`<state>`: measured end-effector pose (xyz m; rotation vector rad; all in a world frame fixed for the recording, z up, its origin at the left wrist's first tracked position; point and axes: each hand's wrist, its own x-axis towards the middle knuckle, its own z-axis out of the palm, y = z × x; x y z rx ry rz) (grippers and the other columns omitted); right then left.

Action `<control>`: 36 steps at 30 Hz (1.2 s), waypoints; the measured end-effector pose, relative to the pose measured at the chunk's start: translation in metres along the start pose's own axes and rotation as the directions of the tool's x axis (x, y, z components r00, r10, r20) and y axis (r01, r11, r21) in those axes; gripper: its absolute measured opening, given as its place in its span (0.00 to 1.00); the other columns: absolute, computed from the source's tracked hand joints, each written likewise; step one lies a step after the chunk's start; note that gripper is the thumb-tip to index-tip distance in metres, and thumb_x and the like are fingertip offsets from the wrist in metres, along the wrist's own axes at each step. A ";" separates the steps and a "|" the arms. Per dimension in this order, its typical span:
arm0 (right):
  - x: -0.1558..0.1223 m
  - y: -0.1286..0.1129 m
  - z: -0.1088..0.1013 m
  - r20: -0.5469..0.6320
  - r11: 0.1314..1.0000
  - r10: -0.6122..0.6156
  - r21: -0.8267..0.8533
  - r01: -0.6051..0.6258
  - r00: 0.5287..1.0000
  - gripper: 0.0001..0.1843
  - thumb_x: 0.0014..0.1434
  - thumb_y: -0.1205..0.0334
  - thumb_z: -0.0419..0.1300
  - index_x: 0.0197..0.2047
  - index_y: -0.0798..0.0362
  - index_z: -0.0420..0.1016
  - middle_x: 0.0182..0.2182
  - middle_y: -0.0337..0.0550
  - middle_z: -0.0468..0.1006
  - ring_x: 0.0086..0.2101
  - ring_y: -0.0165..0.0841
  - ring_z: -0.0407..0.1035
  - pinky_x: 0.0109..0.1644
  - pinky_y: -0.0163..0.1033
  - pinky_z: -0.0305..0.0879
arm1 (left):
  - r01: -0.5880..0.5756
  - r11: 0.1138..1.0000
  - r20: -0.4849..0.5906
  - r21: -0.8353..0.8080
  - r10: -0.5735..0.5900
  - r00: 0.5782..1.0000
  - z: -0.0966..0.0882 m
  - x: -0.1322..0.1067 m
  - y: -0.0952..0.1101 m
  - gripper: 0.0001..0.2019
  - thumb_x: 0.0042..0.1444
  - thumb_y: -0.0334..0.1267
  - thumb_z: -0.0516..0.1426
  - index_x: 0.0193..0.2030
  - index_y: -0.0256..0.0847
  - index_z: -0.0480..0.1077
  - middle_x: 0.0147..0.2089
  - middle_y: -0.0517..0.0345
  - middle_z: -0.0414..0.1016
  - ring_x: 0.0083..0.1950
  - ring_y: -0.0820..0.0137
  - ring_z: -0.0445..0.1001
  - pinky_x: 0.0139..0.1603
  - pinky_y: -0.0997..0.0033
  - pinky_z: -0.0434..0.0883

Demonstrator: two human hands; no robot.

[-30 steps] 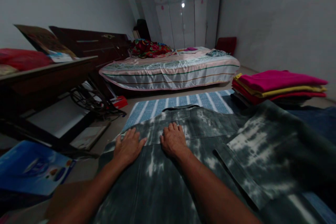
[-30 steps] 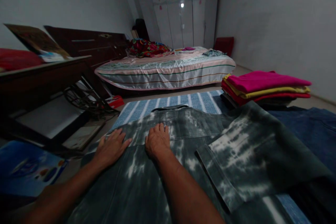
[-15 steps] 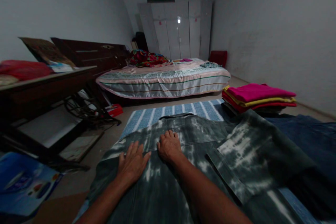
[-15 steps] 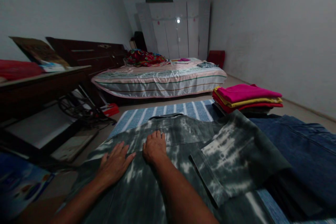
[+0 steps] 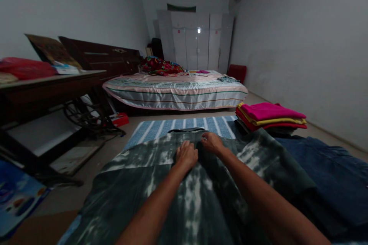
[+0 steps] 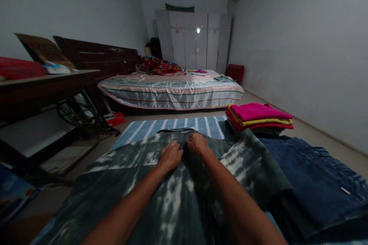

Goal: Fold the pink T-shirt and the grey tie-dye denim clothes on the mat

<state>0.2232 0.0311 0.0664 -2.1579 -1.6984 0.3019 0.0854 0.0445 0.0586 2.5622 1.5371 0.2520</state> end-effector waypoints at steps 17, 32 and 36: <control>0.069 0.128 -0.020 0.203 0.954 0.286 0.029 -0.298 0.936 0.16 0.64 0.55 0.58 0.50 0.55 0.70 0.47 0.45 0.73 0.43 0.35 0.70 0.46 0.46 0.70 | -0.012 0.998 -0.272 -0.058 -0.004 0.962 0.081 0.037 0.016 0.21 0.63 0.36 0.43 0.59 0.39 0.66 0.65 0.47 0.63 0.69 0.58 0.54 0.68 0.53 0.49; 0.045 0.108 -0.049 0.540 0.812 0.045 0.470 -0.346 0.840 0.14 0.53 0.54 0.65 0.26 0.57 0.74 0.22 0.39 0.76 0.21 0.26 0.67 0.28 0.30 0.64 | -0.015 0.994 -0.250 -0.112 -0.014 0.968 0.076 0.034 0.022 0.21 0.60 0.35 0.46 0.56 0.32 0.69 0.64 0.40 0.65 0.68 0.54 0.55 0.67 0.50 0.48; 0.040 0.100 -0.040 0.519 0.808 0.043 0.484 -0.335 0.854 0.14 0.53 0.54 0.64 0.26 0.57 0.74 0.20 0.38 0.75 0.19 0.26 0.65 0.26 0.30 0.63 | -0.008 0.995 -0.258 -0.101 -0.019 0.966 0.076 0.034 0.023 0.20 0.60 0.36 0.46 0.55 0.33 0.69 0.64 0.40 0.65 0.68 0.54 0.56 0.66 0.49 0.49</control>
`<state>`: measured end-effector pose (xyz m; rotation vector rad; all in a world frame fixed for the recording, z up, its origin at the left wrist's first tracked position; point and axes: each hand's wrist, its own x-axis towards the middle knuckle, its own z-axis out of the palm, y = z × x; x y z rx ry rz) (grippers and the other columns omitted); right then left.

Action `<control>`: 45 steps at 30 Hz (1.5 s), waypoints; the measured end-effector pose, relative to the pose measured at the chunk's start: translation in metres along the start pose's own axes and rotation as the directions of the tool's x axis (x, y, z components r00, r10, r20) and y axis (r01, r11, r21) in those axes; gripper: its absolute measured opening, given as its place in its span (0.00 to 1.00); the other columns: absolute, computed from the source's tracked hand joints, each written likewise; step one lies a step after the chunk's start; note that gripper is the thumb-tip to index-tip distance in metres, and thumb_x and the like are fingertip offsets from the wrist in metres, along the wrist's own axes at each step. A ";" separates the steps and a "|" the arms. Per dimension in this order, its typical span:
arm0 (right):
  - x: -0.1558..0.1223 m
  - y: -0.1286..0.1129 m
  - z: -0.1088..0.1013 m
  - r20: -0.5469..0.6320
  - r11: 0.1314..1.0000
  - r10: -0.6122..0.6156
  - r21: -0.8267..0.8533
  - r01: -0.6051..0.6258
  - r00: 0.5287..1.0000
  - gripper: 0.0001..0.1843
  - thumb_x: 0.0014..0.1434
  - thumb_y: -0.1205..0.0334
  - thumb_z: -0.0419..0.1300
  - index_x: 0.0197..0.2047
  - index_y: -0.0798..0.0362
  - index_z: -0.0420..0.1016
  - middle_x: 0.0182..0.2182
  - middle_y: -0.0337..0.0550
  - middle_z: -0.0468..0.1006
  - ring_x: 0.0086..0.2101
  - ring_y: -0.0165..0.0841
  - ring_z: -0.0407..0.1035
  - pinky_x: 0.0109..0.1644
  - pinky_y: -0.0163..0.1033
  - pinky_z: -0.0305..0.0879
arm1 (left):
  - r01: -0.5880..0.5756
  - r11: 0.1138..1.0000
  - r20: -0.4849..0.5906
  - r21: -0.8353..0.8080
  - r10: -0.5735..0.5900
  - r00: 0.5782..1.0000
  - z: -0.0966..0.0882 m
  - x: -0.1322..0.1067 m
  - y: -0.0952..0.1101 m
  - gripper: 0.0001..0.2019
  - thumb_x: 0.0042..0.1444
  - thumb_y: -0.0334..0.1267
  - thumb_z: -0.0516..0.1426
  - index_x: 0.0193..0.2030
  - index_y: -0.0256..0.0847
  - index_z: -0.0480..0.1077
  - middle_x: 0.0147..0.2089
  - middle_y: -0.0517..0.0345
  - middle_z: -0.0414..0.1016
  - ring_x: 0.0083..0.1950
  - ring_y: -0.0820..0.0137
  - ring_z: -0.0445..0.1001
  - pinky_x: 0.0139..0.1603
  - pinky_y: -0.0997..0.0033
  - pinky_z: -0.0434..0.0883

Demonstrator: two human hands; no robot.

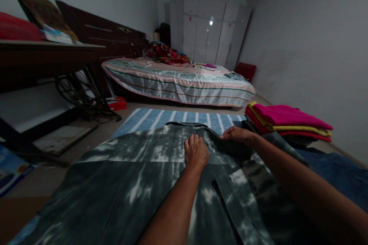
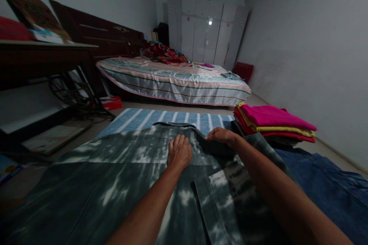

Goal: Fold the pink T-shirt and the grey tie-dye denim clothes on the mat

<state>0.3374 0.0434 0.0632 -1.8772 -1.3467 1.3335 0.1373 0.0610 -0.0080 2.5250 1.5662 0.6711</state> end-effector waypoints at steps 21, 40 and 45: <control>0.006 -0.001 0.024 -0.037 0.754 -0.120 -0.653 0.067 0.992 0.13 0.48 0.72 0.57 0.33 0.58 0.83 0.24 0.39 0.78 0.27 0.28 0.69 0.27 0.27 0.57 | 0.009 0.998 -0.001 0.055 -0.009 1.000 -0.004 0.000 0.004 0.17 0.60 0.36 0.48 0.52 0.36 0.70 0.62 0.46 0.68 0.66 0.57 0.58 0.65 0.53 0.51; 0.023 0.014 0.001 -0.229 0.823 -0.092 -0.566 -0.056 0.969 0.09 0.54 0.66 0.58 0.28 0.60 0.79 0.18 0.38 0.71 0.20 0.25 0.63 0.23 0.28 0.55 | -0.031 0.998 0.045 0.049 0.029 0.999 -0.007 -0.002 0.006 0.21 0.61 0.43 0.48 0.57 0.38 0.68 0.66 0.47 0.63 0.69 0.54 0.53 0.65 0.46 0.50; 0.022 0.012 0.004 -0.195 0.864 -0.087 -0.502 -0.024 0.977 0.10 0.54 0.64 0.57 0.31 0.58 0.79 0.17 0.35 0.69 0.19 0.24 0.60 0.22 0.27 0.55 | -0.046 0.998 0.104 0.045 0.041 0.994 -0.007 -0.002 0.007 0.25 0.62 0.47 0.47 0.62 0.39 0.64 0.68 0.48 0.59 0.71 0.52 0.48 0.66 0.42 0.46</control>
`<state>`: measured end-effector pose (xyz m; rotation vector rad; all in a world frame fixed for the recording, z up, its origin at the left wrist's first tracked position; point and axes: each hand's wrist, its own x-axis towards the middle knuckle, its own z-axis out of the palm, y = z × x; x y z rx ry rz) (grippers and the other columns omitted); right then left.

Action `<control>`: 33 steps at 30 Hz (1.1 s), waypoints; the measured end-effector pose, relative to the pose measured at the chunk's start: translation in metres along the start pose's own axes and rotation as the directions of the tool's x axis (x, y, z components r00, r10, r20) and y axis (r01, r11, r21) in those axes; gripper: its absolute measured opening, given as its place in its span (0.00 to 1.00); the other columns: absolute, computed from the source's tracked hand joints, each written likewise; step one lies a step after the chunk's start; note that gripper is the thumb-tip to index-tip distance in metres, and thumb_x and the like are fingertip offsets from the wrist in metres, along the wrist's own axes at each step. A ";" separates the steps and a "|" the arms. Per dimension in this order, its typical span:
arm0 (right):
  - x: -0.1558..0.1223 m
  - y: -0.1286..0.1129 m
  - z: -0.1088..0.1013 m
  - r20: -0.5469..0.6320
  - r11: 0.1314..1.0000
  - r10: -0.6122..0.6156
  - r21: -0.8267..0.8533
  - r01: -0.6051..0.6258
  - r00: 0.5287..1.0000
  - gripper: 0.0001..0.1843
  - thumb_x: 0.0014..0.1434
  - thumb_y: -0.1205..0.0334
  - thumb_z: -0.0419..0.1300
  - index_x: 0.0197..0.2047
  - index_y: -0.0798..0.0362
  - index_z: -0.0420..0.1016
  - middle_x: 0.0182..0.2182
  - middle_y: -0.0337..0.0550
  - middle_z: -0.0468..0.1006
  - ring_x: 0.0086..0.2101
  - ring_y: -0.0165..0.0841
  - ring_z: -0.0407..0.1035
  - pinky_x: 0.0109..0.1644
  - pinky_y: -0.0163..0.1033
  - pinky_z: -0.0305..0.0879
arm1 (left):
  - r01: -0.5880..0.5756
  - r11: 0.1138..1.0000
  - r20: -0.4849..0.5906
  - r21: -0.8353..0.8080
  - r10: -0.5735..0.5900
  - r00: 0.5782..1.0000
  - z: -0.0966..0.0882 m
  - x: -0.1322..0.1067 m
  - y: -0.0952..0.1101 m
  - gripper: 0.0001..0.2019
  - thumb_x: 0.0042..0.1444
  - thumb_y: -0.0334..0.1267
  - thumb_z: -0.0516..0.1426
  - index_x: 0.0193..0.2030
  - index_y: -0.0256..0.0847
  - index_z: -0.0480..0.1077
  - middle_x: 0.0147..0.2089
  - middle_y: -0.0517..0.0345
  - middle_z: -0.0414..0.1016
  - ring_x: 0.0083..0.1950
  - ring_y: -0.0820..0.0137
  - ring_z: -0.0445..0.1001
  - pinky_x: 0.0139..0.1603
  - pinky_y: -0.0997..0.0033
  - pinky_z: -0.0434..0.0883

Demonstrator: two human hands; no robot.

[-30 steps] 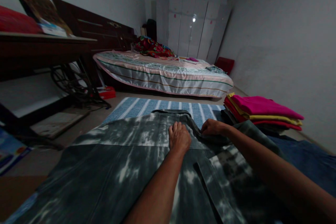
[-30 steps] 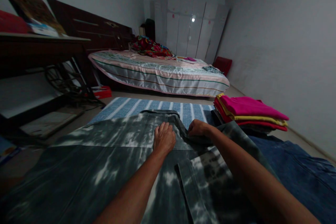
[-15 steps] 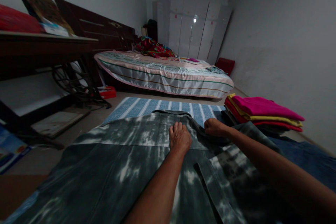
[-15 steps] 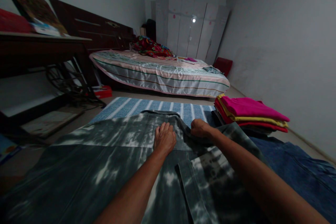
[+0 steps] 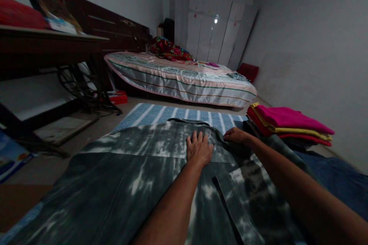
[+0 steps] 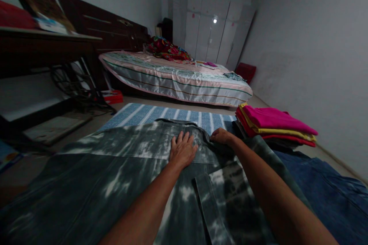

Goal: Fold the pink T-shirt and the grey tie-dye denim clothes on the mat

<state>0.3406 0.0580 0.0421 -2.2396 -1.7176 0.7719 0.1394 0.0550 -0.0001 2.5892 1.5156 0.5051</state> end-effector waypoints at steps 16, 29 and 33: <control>0.011 -0.011 0.001 -0.032 0.972 0.026 -0.232 -0.032 0.999 0.10 0.51 0.67 0.58 0.23 0.60 0.77 0.20 0.43 0.72 0.24 0.28 0.65 0.24 0.29 0.53 | 0.008 1.000 0.060 0.009 -0.008 0.998 -0.004 0.000 0.001 0.26 0.62 0.50 0.46 0.63 0.42 0.62 0.69 0.48 0.57 0.71 0.53 0.46 0.67 0.44 0.42; -0.009 0.004 -0.008 -0.071 0.902 -0.106 -0.427 0.066 0.992 0.20 0.62 0.48 0.55 0.39 0.56 0.78 0.33 0.46 0.78 0.34 0.32 0.71 0.32 0.30 0.58 | -0.001 1.000 0.112 0.006 0.000 0.994 -0.009 0.000 0.002 0.26 0.62 0.53 0.46 0.64 0.50 0.61 0.71 0.50 0.53 0.72 0.50 0.43 0.66 0.41 0.43; -0.010 0.013 -0.006 -0.126 0.843 -0.062 -0.538 -0.015 0.990 0.18 0.63 0.51 0.54 0.39 0.55 0.78 0.37 0.51 0.79 0.39 0.37 0.74 0.36 0.33 0.61 | -0.010 1.000 0.127 0.005 0.010 0.992 -0.007 0.001 0.001 0.26 0.62 0.54 0.46 0.63 0.50 0.63 0.71 0.50 0.54 0.72 0.50 0.44 0.66 0.40 0.43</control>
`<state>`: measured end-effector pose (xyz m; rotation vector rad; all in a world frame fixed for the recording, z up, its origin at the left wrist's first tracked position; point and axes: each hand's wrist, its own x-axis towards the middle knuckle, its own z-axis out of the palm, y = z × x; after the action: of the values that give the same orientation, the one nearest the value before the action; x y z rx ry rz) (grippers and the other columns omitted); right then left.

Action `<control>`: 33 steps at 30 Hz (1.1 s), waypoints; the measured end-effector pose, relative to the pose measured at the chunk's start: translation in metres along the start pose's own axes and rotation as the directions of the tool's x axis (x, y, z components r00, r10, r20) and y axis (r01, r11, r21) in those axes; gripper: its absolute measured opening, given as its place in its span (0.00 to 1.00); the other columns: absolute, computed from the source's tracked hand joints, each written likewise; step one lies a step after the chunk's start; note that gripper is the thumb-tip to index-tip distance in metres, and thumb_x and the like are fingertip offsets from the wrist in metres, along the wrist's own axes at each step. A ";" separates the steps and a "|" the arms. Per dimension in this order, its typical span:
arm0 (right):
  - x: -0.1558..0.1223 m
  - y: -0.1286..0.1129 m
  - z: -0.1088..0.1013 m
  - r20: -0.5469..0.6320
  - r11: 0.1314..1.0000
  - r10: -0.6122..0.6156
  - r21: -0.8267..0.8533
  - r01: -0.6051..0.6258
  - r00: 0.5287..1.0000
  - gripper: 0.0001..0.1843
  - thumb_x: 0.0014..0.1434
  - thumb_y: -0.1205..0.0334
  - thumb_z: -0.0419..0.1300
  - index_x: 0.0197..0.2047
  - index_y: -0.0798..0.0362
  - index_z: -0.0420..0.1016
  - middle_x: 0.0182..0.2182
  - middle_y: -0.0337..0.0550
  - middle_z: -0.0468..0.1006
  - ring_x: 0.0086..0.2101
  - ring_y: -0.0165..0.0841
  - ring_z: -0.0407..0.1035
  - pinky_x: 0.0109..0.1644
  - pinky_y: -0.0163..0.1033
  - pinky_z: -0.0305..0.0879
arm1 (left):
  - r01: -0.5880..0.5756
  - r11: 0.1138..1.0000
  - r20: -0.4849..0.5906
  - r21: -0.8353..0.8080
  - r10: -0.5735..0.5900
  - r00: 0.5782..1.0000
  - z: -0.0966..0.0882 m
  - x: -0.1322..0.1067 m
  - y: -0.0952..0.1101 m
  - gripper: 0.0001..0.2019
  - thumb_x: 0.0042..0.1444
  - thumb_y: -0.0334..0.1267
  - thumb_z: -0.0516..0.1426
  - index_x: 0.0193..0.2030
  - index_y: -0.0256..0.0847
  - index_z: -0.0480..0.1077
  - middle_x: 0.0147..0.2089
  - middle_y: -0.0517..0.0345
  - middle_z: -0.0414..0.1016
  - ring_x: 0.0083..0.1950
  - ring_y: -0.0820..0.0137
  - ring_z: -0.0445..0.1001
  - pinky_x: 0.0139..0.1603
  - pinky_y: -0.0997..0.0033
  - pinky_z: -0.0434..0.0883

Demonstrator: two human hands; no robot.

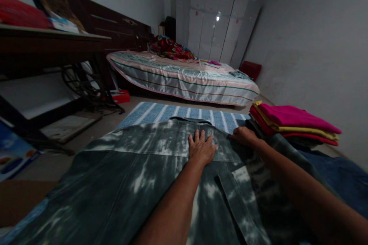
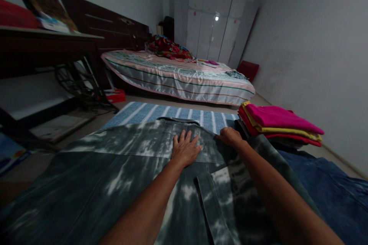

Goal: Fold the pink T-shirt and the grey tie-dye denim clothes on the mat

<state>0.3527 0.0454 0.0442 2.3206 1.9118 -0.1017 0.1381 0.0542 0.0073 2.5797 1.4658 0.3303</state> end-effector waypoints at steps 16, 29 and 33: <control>-0.040 -0.064 0.001 -0.095 0.947 -0.279 -0.191 0.257 0.956 0.15 0.68 0.61 0.46 0.49 0.49 0.72 0.46 0.46 0.75 0.46 0.37 0.69 0.46 0.36 0.62 | 0.003 1.000 0.005 0.028 -0.003 1.000 0.001 0.005 -0.001 0.25 0.61 0.52 0.47 0.63 0.51 0.63 0.71 0.49 0.52 0.72 0.49 0.43 0.66 0.41 0.42; -0.113 -0.038 -0.035 -0.161 0.971 -0.015 -0.237 -0.024 0.987 0.14 0.64 0.63 0.48 0.45 0.55 0.73 0.43 0.54 0.76 0.45 0.43 0.69 0.45 0.44 0.60 | 0.002 0.996 0.003 0.085 -0.002 1.000 -0.005 0.010 0.000 0.27 0.61 0.54 0.47 0.64 0.50 0.62 0.71 0.47 0.51 0.72 0.48 0.43 0.65 0.41 0.44; -0.161 0.010 -0.051 -0.198 0.929 0.260 -0.218 -0.301 0.945 0.14 0.62 0.55 0.54 0.45 0.54 0.72 0.44 0.53 0.76 0.46 0.45 0.69 0.44 0.44 0.60 | -0.001 0.995 0.002 0.095 0.001 1.000 -0.006 0.010 0.000 0.28 0.61 0.55 0.45 0.65 0.50 0.62 0.71 0.47 0.51 0.72 0.49 0.44 0.65 0.41 0.44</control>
<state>0.3293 -0.1058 0.1169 2.4613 1.5259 0.3485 0.1413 0.0634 0.0144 2.6538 1.5150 0.2640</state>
